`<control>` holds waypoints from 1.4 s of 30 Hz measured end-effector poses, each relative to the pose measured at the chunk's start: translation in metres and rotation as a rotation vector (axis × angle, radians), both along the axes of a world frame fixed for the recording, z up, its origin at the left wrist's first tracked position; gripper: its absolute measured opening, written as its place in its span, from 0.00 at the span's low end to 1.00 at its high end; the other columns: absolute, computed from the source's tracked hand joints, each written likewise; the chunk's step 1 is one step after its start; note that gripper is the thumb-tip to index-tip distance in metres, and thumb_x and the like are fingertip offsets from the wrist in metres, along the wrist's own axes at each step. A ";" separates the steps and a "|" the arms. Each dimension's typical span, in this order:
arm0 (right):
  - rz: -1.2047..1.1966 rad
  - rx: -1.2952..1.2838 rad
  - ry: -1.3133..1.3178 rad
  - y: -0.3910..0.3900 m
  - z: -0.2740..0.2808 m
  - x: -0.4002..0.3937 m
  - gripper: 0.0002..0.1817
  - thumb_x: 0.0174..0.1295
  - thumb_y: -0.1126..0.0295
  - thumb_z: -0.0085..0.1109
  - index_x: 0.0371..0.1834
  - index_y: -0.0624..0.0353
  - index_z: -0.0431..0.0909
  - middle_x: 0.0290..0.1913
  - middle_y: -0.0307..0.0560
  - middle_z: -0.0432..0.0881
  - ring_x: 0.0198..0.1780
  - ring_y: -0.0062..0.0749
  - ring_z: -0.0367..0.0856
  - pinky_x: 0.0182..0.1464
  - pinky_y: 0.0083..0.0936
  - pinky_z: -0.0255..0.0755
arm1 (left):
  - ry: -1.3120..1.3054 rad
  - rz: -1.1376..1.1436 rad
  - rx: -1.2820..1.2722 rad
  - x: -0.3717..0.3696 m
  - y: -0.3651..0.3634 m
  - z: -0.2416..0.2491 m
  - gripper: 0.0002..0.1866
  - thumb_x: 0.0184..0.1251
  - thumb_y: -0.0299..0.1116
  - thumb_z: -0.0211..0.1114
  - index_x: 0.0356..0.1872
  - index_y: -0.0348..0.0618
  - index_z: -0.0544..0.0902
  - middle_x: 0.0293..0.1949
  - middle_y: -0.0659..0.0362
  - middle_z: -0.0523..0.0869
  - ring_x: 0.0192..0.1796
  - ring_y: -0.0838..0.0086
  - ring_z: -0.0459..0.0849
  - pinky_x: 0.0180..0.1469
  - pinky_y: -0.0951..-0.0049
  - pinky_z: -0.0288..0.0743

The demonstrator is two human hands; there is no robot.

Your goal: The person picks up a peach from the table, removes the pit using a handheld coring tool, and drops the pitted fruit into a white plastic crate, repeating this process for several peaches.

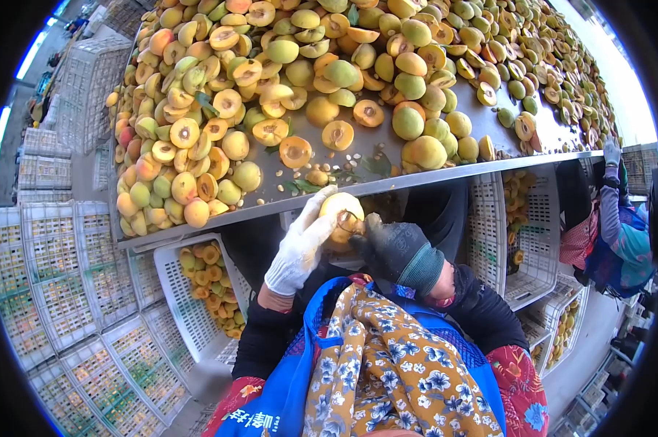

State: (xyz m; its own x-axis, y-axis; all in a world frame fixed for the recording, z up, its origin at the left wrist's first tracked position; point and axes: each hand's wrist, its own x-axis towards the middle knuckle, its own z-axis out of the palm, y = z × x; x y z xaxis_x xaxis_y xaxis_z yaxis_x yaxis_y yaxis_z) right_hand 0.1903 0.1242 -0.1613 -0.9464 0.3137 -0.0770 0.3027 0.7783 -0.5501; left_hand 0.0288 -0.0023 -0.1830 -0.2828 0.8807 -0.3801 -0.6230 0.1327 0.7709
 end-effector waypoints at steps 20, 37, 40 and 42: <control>-0.023 -0.104 -0.040 -0.012 0.000 -0.001 0.16 0.71 0.59 0.58 0.38 0.63 0.71 0.18 0.57 0.78 0.23 0.55 0.82 0.24 0.46 0.74 | 0.485 0.216 -0.259 0.026 0.001 -0.008 0.22 0.85 0.47 0.44 0.51 0.40 0.82 0.44 0.56 0.87 0.47 0.74 0.83 0.55 0.73 0.75; 0.074 -0.846 0.128 -0.006 -0.032 0.005 0.13 0.70 0.67 0.56 0.49 0.65 0.75 0.27 0.49 0.77 0.23 0.36 0.78 0.25 0.29 0.72 | 0.866 0.157 -0.437 0.039 0.015 0.000 0.12 0.79 0.32 0.56 0.53 0.35 0.80 0.44 0.46 0.88 0.44 0.61 0.90 0.51 0.66 0.81; -0.334 -2.102 -0.314 0.005 -0.020 0.009 0.16 0.77 0.58 0.50 0.45 0.62 0.75 0.19 0.41 0.73 0.14 0.24 0.71 0.15 0.18 0.63 | 0.880 0.148 -0.232 0.036 0.014 -0.002 0.12 0.80 0.32 0.54 0.53 0.35 0.80 0.43 0.46 0.88 0.44 0.62 0.89 0.50 0.67 0.81; -0.315 -2.428 -0.247 -0.003 -0.035 0.015 0.19 0.78 0.53 0.47 0.44 0.60 0.73 0.15 0.36 0.70 0.10 0.17 0.66 0.11 0.11 0.57 | 0.987 0.169 0.010 0.033 0.012 -0.014 0.13 0.81 0.33 0.52 0.53 0.35 0.80 0.43 0.47 0.88 0.44 0.63 0.89 0.50 0.68 0.81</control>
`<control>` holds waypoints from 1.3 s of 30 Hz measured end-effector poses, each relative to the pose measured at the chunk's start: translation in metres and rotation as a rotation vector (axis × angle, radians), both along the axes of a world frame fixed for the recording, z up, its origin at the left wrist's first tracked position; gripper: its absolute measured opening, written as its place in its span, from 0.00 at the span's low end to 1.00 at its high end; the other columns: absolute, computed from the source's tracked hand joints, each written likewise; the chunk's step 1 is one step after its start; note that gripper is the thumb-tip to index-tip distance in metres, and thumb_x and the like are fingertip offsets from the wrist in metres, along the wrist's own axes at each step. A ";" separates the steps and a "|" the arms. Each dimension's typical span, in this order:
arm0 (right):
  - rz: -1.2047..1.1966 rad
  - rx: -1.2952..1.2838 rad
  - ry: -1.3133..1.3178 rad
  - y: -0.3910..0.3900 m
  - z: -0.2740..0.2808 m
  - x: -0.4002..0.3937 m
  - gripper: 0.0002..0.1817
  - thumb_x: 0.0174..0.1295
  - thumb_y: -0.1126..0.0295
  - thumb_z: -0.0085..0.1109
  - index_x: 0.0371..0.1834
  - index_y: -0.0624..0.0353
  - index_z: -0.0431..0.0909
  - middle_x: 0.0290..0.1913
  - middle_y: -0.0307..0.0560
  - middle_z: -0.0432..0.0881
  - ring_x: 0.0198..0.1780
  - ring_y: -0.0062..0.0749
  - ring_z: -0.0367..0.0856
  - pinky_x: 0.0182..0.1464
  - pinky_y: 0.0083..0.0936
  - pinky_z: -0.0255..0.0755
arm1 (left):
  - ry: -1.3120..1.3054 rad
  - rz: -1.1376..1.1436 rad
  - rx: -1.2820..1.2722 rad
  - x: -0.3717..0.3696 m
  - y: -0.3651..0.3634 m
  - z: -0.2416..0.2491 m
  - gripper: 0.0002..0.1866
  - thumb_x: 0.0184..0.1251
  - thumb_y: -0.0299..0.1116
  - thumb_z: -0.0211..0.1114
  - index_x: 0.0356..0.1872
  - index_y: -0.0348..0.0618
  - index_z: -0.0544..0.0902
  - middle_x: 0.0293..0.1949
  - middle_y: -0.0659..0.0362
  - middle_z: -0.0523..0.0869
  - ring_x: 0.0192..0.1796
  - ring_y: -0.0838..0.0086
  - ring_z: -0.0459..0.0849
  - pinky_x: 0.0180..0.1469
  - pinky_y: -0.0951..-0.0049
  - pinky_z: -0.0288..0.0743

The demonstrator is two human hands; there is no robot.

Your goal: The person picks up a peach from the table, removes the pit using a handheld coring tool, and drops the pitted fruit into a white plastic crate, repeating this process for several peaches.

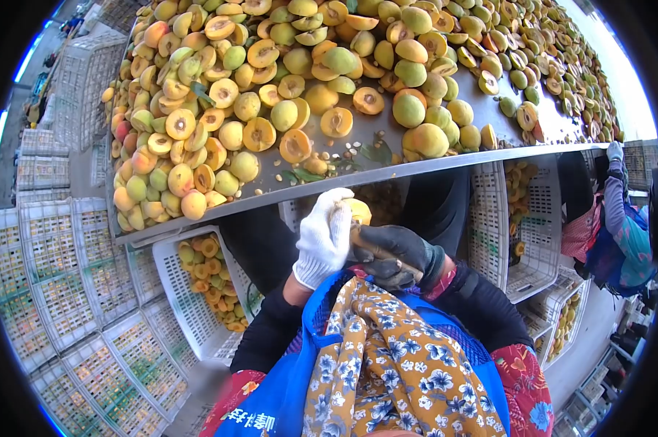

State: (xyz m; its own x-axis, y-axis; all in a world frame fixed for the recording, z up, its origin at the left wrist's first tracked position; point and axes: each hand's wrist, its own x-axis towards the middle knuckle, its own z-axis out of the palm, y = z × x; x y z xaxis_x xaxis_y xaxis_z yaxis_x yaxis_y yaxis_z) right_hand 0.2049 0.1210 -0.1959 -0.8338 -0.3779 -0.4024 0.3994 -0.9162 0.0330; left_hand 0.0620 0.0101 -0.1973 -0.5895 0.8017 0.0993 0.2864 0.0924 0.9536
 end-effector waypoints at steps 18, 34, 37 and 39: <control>-0.231 -0.222 0.081 -0.014 -0.007 0.007 0.24 0.78 0.47 0.44 0.40 0.61 0.72 0.17 0.41 0.72 0.08 0.21 0.64 0.09 0.14 0.58 | -0.478 -0.198 -0.042 -0.009 0.012 0.001 0.19 0.85 0.42 0.44 0.52 0.39 0.80 0.43 0.54 0.87 0.46 0.72 0.86 0.52 0.73 0.78; -0.118 0.512 -0.125 -0.005 -0.004 0.013 0.23 0.78 0.48 0.46 0.37 0.57 0.74 0.16 0.40 0.69 0.11 0.23 0.63 0.12 0.20 0.57 | -1.712 0.164 0.180 -0.051 -0.022 -0.010 0.29 0.81 0.54 0.50 0.62 0.36 0.73 0.52 0.39 0.83 0.50 0.38 0.85 0.52 0.42 0.85; -0.072 0.651 -0.171 -0.006 -0.002 0.007 0.22 0.77 0.48 0.48 0.37 0.56 0.75 0.16 0.40 0.69 0.11 0.23 0.63 0.12 0.20 0.57 | -1.686 0.217 0.183 -0.053 -0.032 -0.003 0.27 0.81 0.53 0.51 0.62 0.36 0.74 0.53 0.40 0.83 0.50 0.40 0.86 0.53 0.42 0.85; -0.071 0.735 -0.178 -0.007 -0.007 0.005 0.22 0.77 0.48 0.48 0.37 0.56 0.75 0.16 0.41 0.69 0.11 0.23 0.63 0.12 0.20 0.57 | -1.613 0.285 0.232 -0.058 -0.049 -0.001 0.27 0.81 0.52 0.51 0.62 0.36 0.74 0.53 0.42 0.83 0.52 0.41 0.85 0.54 0.42 0.85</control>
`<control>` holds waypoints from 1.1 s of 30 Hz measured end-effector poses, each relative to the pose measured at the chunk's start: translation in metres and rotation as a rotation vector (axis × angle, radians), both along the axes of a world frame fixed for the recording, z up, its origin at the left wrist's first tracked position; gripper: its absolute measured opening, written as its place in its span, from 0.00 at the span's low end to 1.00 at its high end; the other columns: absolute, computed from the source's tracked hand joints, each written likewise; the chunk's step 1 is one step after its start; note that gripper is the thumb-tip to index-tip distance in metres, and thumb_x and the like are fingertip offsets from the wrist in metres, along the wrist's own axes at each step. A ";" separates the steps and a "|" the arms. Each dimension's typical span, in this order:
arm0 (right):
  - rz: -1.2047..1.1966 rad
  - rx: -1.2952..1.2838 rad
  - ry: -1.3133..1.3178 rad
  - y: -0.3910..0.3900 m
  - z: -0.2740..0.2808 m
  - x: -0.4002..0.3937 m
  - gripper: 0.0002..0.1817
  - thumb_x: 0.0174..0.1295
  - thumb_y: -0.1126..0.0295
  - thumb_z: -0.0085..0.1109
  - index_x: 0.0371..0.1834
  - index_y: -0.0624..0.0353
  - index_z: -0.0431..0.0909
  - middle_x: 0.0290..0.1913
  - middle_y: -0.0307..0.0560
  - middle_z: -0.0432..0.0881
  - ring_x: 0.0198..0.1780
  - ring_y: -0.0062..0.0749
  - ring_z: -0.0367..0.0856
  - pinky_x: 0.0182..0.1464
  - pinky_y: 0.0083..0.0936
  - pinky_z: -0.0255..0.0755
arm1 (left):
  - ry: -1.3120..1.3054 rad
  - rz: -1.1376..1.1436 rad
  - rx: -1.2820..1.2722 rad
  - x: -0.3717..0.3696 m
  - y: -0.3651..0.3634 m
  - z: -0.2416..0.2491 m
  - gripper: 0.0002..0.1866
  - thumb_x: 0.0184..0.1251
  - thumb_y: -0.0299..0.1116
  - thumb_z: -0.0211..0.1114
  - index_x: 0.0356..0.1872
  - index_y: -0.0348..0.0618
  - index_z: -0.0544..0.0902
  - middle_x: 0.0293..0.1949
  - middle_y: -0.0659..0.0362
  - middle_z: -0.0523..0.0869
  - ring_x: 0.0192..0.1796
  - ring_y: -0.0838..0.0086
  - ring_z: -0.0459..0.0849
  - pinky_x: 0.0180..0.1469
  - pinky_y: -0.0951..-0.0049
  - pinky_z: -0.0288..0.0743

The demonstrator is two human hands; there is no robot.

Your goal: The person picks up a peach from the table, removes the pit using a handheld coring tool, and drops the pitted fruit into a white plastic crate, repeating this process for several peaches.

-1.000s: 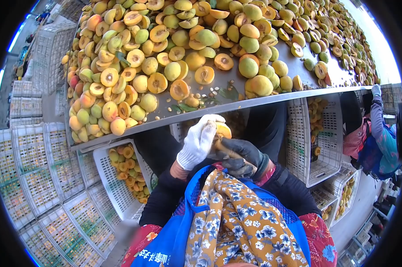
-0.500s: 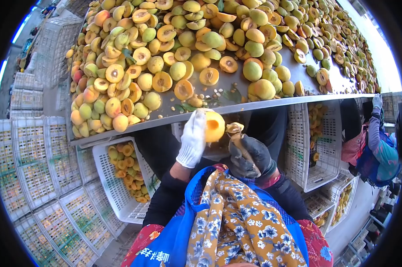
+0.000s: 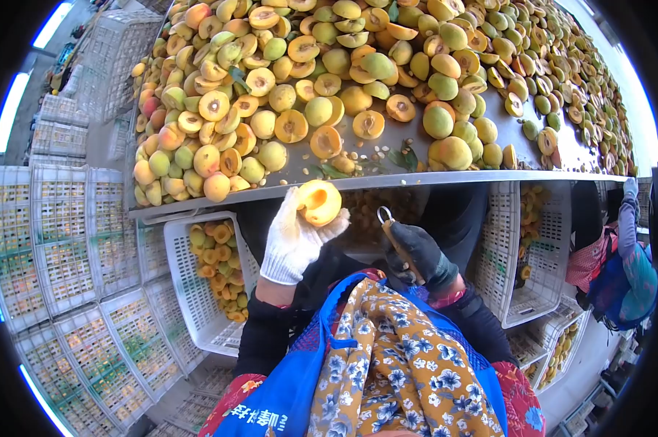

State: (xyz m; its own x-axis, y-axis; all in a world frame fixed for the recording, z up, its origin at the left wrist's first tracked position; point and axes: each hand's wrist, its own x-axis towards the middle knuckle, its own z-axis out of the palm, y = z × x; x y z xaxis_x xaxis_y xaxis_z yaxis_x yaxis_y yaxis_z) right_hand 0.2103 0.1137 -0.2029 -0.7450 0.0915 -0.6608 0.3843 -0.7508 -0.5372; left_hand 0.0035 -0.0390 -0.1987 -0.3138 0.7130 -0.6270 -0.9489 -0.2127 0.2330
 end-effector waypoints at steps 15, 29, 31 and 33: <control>-0.017 -0.089 -0.086 0.005 -0.010 -0.008 0.22 0.75 0.46 0.51 0.36 0.56 0.75 0.16 0.42 0.71 0.10 0.25 0.65 0.11 0.19 0.57 | -0.202 0.156 0.173 -0.034 -0.063 -0.022 0.24 0.79 0.43 0.53 0.59 0.28 0.75 0.53 0.33 0.82 0.53 0.42 0.85 0.52 0.48 0.87; -0.055 -0.175 -0.059 0.006 -0.036 -0.007 0.20 0.74 0.48 0.54 0.39 0.54 0.76 0.18 0.38 0.69 0.14 0.23 0.65 0.15 0.20 0.59 | -0.177 0.648 -0.258 -0.044 -0.132 -0.043 0.16 0.76 0.35 0.57 0.51 0.30 0.79 0.49 0.41 0.84 0.51 0.47 0.86 0.47 0.58 0.90; -0.050 -0.156 -0.072 0.005 -0.042 -0.006 0.19 0.74 0.47 0.52 0.40 0.52 0.75 0.16 0.41 0.69 0.10 0.26 0.63 0.12 0.22 0.58 | -0.144 0.678 -0.234 -0.044 -0.149 -0.059 0.15 0.74 0.34 0.59 0.53 0.32 0.80 0.51 0.42 0.84 0.53 0.47 0.85 0.46 0.59 0.90; -0.060 -0.164 -0.074 0.005 -0.046 -0.005 0.18 0.74 0.47 0.52 0.40 0.51 0.75 0.16 0.41 0.69 0.10 0.26 0.63 0.12 0.22 0.58 | -0.148 0.670 -0.216 -0.047 -0.162 -0.070 0.15 0.73 0.32 0.62 0.54 0.34 0.80 0.50 0.45 0.84 0.52 0.48 0.85 0.44 0.61 0.89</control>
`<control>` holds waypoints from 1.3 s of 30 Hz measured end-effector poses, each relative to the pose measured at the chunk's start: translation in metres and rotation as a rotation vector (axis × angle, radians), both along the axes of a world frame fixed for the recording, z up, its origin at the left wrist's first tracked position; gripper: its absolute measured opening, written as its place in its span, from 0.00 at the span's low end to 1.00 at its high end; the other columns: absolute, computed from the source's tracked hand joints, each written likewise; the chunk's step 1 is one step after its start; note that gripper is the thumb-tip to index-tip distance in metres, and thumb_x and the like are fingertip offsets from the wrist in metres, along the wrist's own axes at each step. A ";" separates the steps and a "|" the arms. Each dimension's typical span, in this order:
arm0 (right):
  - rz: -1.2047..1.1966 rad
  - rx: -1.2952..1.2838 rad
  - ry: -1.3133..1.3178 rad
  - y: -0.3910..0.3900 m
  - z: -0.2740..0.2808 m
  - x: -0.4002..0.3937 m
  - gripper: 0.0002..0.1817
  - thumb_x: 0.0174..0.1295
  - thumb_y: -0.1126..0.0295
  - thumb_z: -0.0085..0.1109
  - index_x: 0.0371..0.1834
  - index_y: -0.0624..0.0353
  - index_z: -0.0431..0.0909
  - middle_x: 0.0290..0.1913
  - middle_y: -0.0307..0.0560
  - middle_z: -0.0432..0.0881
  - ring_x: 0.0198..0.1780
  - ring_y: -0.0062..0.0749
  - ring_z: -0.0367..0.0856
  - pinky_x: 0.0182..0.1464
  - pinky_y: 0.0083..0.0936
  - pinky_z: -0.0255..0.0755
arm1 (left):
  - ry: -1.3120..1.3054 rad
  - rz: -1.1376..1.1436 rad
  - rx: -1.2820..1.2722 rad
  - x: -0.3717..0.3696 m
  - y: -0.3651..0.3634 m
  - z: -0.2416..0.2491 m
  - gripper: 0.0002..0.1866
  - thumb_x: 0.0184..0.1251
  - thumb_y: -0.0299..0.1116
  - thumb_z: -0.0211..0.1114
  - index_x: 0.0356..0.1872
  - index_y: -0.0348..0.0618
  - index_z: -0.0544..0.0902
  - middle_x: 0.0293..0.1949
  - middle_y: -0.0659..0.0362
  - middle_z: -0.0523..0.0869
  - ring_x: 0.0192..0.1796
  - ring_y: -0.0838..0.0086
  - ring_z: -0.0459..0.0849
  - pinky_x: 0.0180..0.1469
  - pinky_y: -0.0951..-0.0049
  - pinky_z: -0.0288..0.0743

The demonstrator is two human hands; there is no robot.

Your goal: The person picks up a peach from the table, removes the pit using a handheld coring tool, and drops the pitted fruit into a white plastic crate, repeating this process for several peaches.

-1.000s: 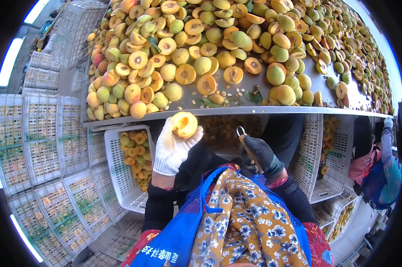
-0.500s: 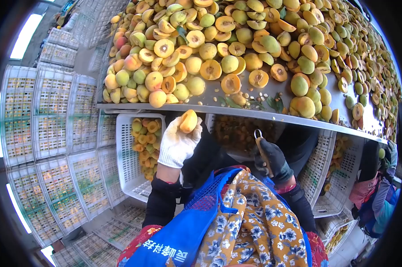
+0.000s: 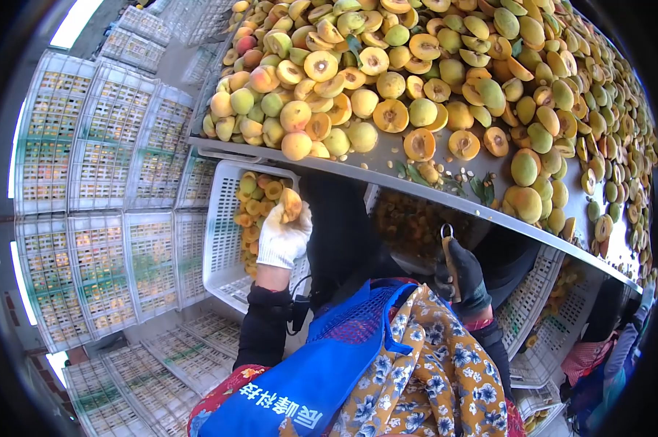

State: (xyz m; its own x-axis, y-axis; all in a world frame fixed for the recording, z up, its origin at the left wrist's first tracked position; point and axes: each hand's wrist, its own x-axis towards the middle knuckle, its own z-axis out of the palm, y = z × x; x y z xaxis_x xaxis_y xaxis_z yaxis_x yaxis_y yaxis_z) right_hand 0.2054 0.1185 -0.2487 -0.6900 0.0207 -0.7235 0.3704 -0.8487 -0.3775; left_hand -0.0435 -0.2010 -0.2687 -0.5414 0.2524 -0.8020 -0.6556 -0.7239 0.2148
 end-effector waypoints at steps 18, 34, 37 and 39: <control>0.155 0.314 0.018 -0.006 0.013 -0.006 0.16 0.75 0.55 0.54 0.44 0.58 0.77 0.18 0.43 0.70 0.15 0.29 0.70 0.18 0.24 0.63 | 0.198 -0.233 -0.093 0.032 0.066 0.054 0.18 0.72 0.33 0.65 0.58 0.35 0.76 0.50 0.44 0.84 0.46 0.57 0.86 0.41 0.64 0.84; 0.539 1.412 0.366 -0.030 0.059 -0.049 0.12 0.69 0.65 0.61 0.44 0.63 0.73 0.29 0.65 0.81 0.34 0.64 0.82 0.32 0.48 0.72 | 0.249 -0.663 0.161 0.076 0.143 0.057 0.17 0.80 0.41 0.54 0.62 0.45 0.75 0.52 0.50 0.83 0.44 0.66 0.85 0.40 0.69 0.79; 0.526 1.351 0.394 -0.025 0.057 -0.047 0.13 0.71 0.65 0.60 0.45 0.65 0.73 0.30 0.66 0.81 0.34 0.64 0.82 0.32 0.47 0.73 | 0.107 -0.625 0.359 0.072 0.140 0.043 0.18 0.80 0.41 0.53 0.62 0.42 0.75 0.52 0.49 0.83 0.45 0.65 0.86 0.40 0.69 0.80; 0.511 1.355 0.493 -0.018 0.055 -0.041 0.15 0.62 0.66 0.65 0.47 0.62 0.75 0.33 0.64 0.79 0.36 0.61 0.83 0.35 0.49 0.74 | -0.002 -0.588 0.562 0.065 0.132 0.034 0.19 0.80 0.41 0.53 0.61 0.40 0.75 0.52 0.48 0.83 0.46 0.63 0.86 0.41 0.68 0.82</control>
